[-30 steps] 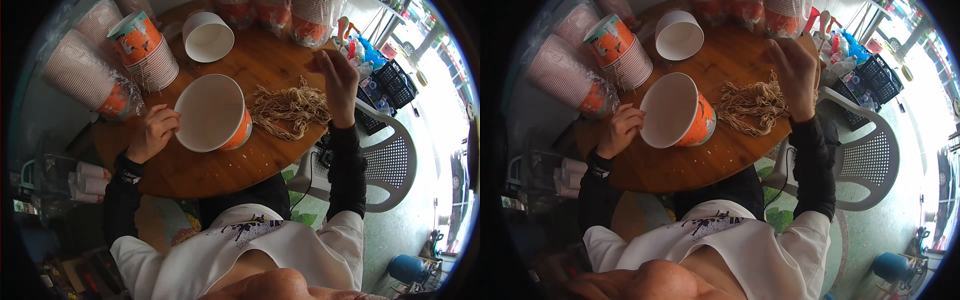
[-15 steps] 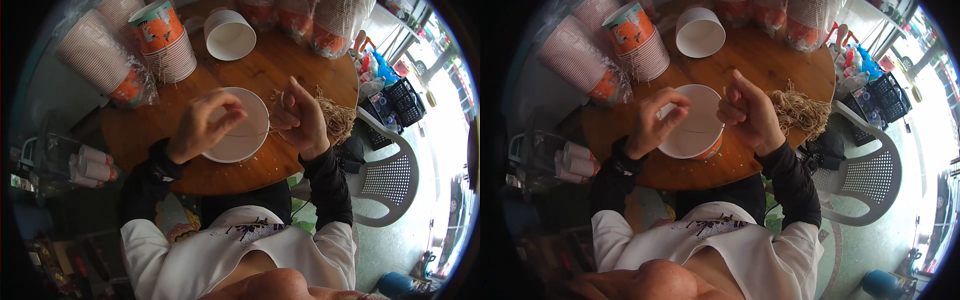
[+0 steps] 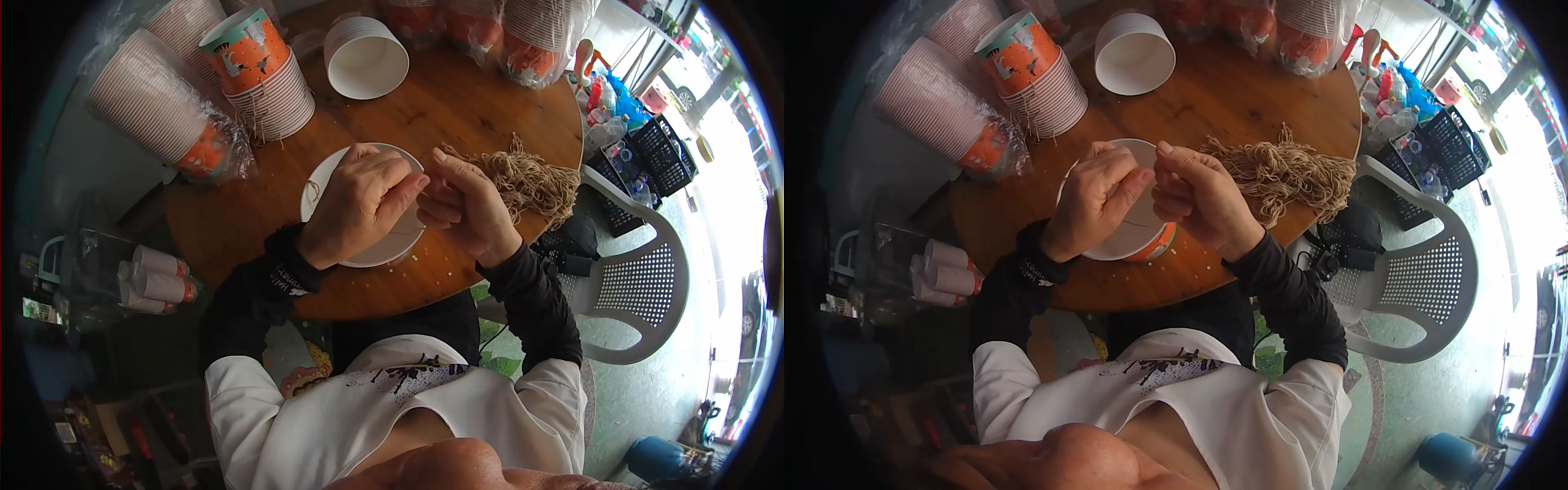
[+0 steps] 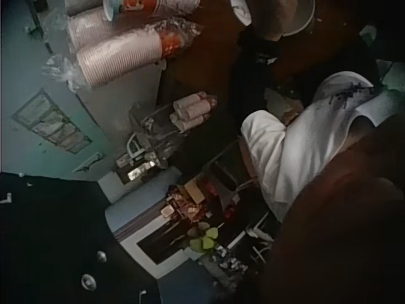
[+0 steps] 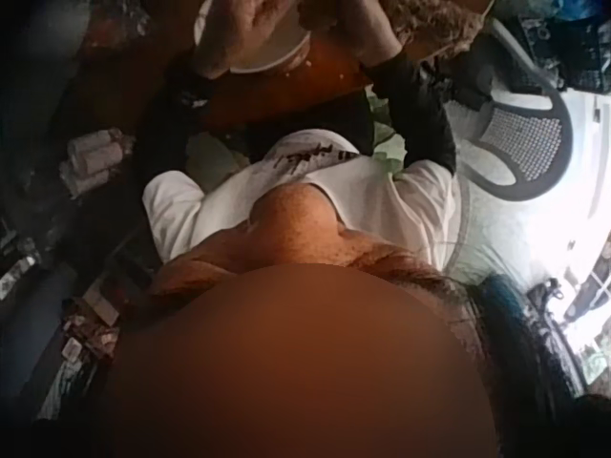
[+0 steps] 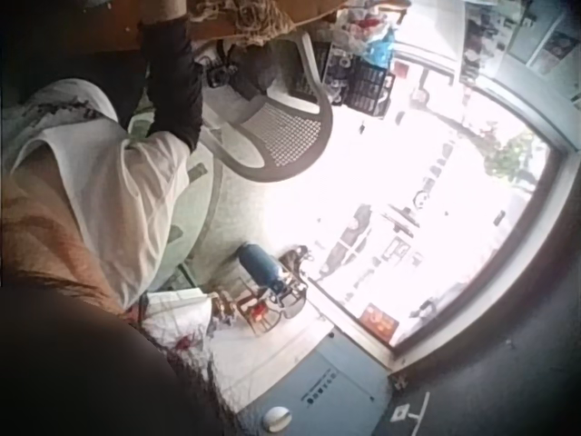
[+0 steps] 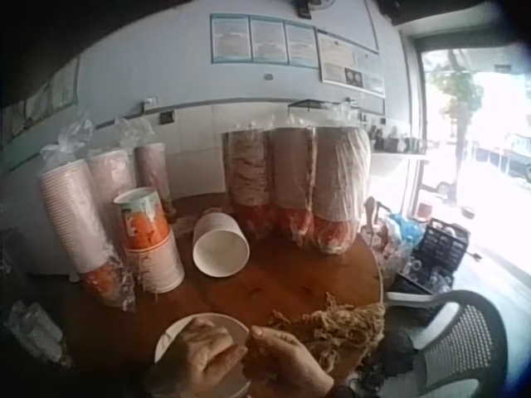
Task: Manually threading and tying strings to paper cups for a manufacturing task.
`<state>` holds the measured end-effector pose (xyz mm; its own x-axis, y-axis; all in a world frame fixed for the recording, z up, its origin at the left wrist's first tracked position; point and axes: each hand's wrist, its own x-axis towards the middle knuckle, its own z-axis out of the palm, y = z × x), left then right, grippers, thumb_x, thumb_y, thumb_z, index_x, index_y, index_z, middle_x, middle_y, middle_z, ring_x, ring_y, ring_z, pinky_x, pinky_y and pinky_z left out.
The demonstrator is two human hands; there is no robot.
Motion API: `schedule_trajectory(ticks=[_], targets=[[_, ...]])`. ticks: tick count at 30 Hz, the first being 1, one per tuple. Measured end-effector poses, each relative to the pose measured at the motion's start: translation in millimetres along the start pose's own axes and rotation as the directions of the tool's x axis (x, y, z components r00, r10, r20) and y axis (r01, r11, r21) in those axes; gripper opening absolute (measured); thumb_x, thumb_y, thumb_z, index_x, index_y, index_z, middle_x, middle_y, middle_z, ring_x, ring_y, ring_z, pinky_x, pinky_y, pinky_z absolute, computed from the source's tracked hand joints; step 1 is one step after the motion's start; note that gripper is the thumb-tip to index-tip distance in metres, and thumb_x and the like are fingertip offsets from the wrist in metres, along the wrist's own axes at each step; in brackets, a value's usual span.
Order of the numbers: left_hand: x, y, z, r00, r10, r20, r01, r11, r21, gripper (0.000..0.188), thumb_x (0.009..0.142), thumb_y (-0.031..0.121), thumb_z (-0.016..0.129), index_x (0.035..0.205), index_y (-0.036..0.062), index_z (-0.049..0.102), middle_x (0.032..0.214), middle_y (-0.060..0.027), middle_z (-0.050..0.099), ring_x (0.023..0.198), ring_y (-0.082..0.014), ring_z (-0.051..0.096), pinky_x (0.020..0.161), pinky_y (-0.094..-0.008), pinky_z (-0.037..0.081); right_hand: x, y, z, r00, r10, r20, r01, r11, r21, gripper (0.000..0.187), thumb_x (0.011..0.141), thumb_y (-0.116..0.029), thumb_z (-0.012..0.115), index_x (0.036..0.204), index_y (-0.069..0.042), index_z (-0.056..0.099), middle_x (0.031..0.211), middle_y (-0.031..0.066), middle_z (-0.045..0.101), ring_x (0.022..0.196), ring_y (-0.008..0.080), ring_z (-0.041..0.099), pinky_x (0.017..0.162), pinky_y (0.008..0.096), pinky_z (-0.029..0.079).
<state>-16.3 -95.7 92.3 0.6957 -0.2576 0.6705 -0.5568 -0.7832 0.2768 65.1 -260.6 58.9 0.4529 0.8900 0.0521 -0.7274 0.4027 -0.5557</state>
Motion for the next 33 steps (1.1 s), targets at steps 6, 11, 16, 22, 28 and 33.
schedule_trajectory(ticks=[6,11,16,22,28,33], targets=[[-5.8,5.3,-1.6,0.996,-0.084,-0.009,0.083,0.992,-0.094,0.012,0.091,0.009,0.062,0.083,0.004,0.054,0.07,-0.0078,0.056,0.066,-0.0277,0.056,0.075,-0.0373,0.043,-18.9,2.2,12.2,0.972,-0.185,-0.144,0.106,0.895,-0.434,0.011,0.092,-0.013,0.068,0.089,-0.004,0.062,0.077,-0.0051,0.056,0.062,0.0014,0.045,0.054,0.0182,0.035],[-7.6,9.7,1.4,0.998,-0.064,-0.013,0.063,0.994,-0.085,0.008,0.089,0.008,0.063,0.087,0.0051,0.055,0.079,-0.0074,0.059,0.075,-0.0274,0.059,0.077,-0.0367,0.044,-30.8,12.6,-4.7,0.935,-0.348,-0.067,0.246,0.773,-0.584,0.012,0.088,-0.008,0.071,0.097,-0.001,0.066,0.085,-0.0022,0.065,0.076,0.0033,0.057,0.068,0.0183,0.046],[-3.3,12.9,7.5,0.991,-0.131,0.03,0.134,0.98,-0.146,0.008,0.089,0.008,0.065,0.09,0.0049,0.057,0.084,-0.0072,0.062,0.082,-0.0266,0.06,0.078,-0.0352,0.046,-33.8,11.2,-3.3,0.891,-0.441,-0.111,0.257,0.69,-0.677,0.012,0.088,-0.007,0.072,0.095,0.001,0.068,0.083,-0.0013,0.067,0.077,0.0028,0.058,0.07,0.0191,0.048],[-1.0,12.0,17.8,0.985,-0.149,0.089,0.16,0.978,-0.132,0.01,0.087,0.006,0.067,0.092,0.0042,0.059,0.087,-0.0073,0.062,0.086,-0.0244,0.061,0.078,-0.0335,0.048,-35.1,11.0,-15.9,0.862,-0.499,-0.089,0.271,0.602,-0.751,0.011,0.089,-0.007,0.07,0.096,0.002,0.068,0.082,-0.0022,0.066,0.076,0.0022,0.057,0.068,0.018,0.047],[-0.3,12.4,26.9,0.943,-0.307,0.127,0.328,0.92,-0.215,0.02,0.083,0.008,0.072,0.093,0.0027,0.056,0.089,-0.0112,0.061,0.085,-0.0253,0.061,0.074,-0.0344,0.049,-41.4,28.3,-38.0,0.908,-0.36,-0.215,0.194,0.816,-0.545,0.012,0.093,-0.013,0.066,0.095,-0.001,0.064,0.077,-0.0062,0.059,0.066,0.0003,0.047,0.056,0.0169,0.035],[-8.9,-3.5,34.3,0.802,-0.482,0.354,0.507,0.862,0.025,0.038,0.085,0.036,0.071,0.078,-0.0004,0.061,0.067,-0.0115,0.065,0.059,-0.028,0.065,0.059,-0.0378,0.052,-38.8,45.0,-56.6,0.85,-0.451,-0.274,0.309,0.845,-0.436,0.011,0.095,-0.014,0.064,0.094,-0.004,0.061,0.079,-0.0045,0.058,0.067,0.0018,0.05,0.056,0.0182,0.038]])
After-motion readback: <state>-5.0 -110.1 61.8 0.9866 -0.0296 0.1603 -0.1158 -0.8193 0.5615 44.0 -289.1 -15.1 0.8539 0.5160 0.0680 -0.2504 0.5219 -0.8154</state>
